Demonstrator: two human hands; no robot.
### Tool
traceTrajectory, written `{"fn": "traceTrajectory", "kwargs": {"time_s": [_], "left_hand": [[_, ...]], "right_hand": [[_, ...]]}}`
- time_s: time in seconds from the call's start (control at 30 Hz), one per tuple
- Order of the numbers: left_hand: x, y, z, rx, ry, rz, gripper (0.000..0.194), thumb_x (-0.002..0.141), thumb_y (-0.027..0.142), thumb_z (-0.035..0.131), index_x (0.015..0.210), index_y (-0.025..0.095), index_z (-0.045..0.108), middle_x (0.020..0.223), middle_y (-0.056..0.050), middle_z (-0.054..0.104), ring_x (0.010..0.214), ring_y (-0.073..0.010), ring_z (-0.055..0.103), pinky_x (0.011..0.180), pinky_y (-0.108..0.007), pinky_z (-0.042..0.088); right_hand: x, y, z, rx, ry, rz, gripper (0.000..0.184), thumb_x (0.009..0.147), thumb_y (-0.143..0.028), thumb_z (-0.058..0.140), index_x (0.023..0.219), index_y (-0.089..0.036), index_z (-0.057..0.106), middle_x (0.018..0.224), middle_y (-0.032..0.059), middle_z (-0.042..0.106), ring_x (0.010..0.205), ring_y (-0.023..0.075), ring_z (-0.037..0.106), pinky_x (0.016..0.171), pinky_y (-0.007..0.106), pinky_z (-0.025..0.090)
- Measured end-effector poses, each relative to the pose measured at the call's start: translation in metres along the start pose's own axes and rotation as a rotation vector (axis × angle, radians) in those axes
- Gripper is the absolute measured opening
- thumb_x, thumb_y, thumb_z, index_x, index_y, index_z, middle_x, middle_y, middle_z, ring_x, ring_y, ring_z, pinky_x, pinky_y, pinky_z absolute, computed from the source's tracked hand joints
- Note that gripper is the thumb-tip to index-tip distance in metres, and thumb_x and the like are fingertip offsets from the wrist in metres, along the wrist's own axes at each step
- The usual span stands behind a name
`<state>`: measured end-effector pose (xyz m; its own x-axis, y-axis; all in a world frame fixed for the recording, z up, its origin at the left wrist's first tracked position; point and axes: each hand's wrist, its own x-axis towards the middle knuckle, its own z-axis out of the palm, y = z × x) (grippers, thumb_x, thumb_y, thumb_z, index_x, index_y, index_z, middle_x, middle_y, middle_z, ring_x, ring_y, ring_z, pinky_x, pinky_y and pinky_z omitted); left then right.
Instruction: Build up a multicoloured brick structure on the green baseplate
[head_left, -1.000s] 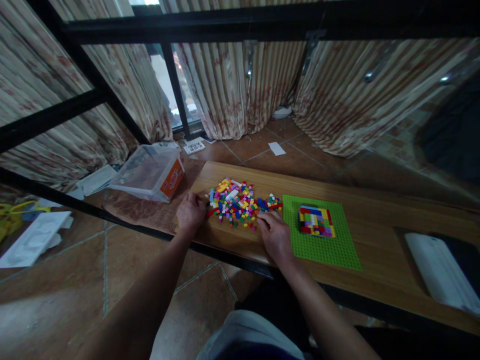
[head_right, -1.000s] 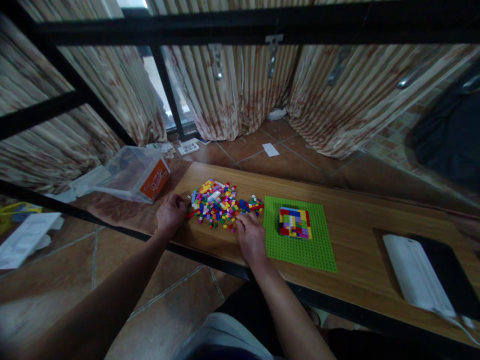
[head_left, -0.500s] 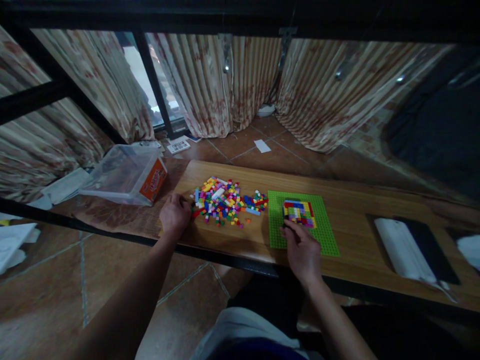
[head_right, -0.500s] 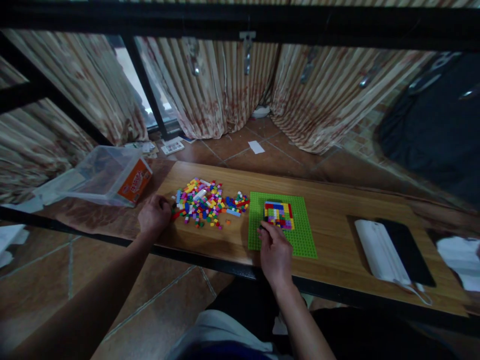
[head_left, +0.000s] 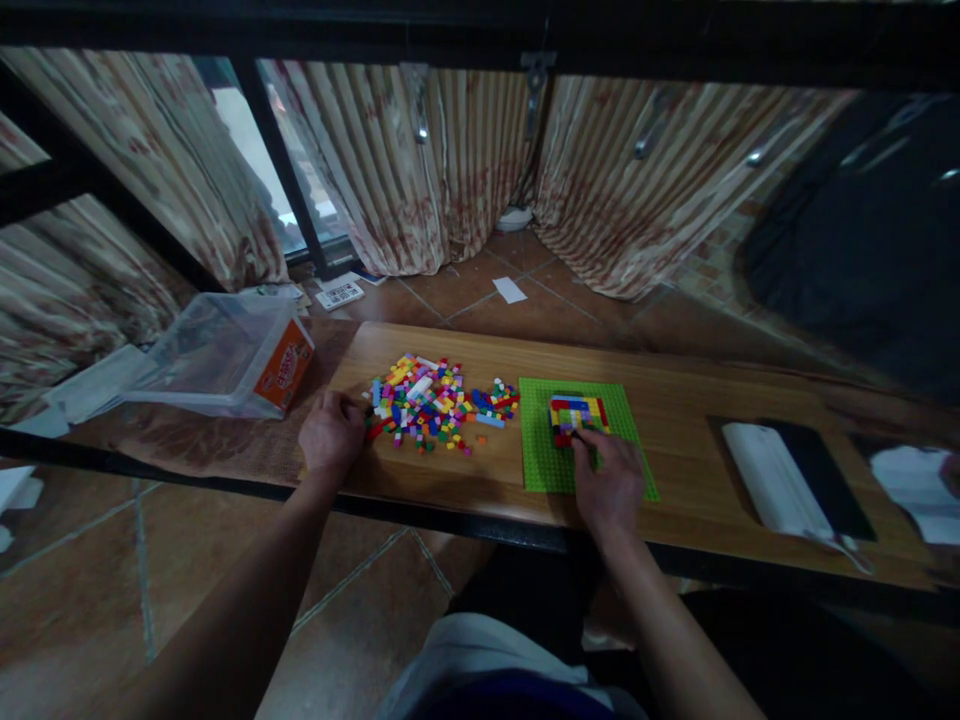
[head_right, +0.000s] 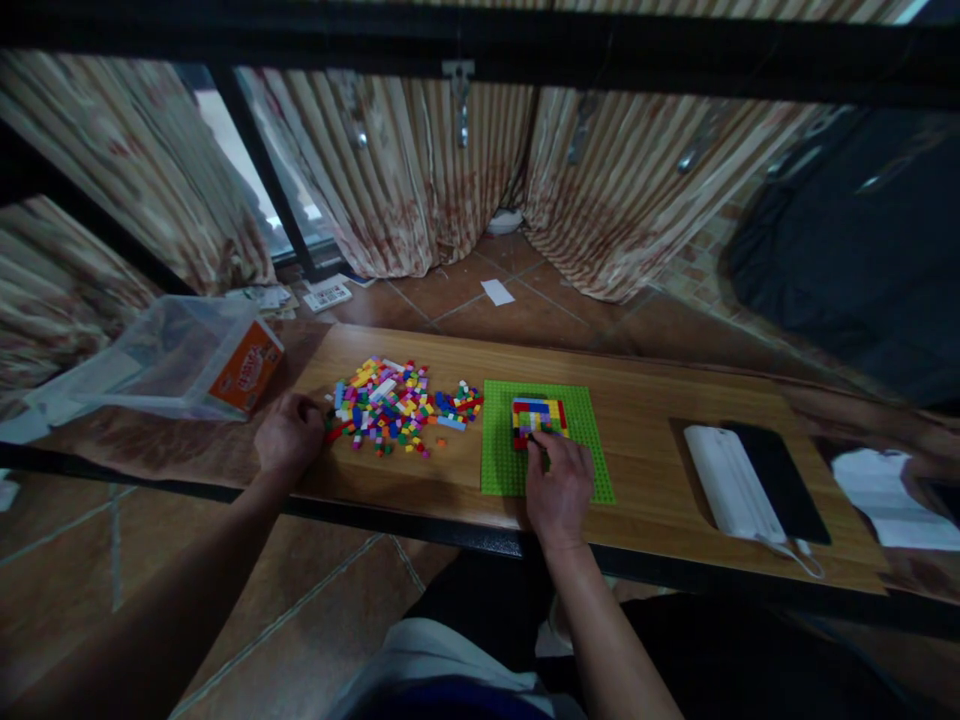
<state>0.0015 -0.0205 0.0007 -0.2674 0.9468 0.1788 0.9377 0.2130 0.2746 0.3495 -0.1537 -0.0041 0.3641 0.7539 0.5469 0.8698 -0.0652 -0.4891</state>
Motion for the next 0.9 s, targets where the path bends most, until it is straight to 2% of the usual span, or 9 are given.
{"fn": "traceTrajectory", "kwargs": {"time_s": [0.3,0.63,0.9], "left_hand": [[-0.001,0.004,-0.003,0.010,-0.011,-0.016,0.019,0.087,0.028,0.046,0.094,0.021,0.062,0.102,-0.010,0.067,0.092,-0.0271,0.063,0.071,-0.034,0.044],[0.000,0.000,0.000,0.015,-0.006,0.003,0.020,0.087,0.028,0.045,0.096,0.021,0.061,0.104,-0.011,0.066,0.093,-0.0270,0.063,0.070,-0.034,0.044],[0.000,-0.001,0.001,0.027,0.009,0.015,0.021,0.087,0.028,0.045,0.096,0.020,0.062,0.105,-0.010,0.067,0.094,-0.0273,0.063,0.069,-0.034,0.044]], "right_hand": [[-0.001,0.000,0.009,-0.046,0.027,-0.014,0.023,0.092,-0.030,0.054,0.097,-0.018,0.073,0.095,0.0111,0.071,0.094,0.0250,0.058,0.087,0.045,0.043],[0.004,0.007,0.009,0.110,0.045,0.043,0.020,0.088,-0.035,0.061,0.090,-0.021,0.076,0.100,0.0103,0.066,0.095,0.0238,0.057,0.086,0.043,0.044],[0.009,0.009,0.012,0.121,0.021,0.087,0.017,0.087,-0.032,0.062,0.086,-0.024,0.077,0.108,0.0102,0.065,0.101,0.0236,0.056,0.091,0.045,0.041]]}}
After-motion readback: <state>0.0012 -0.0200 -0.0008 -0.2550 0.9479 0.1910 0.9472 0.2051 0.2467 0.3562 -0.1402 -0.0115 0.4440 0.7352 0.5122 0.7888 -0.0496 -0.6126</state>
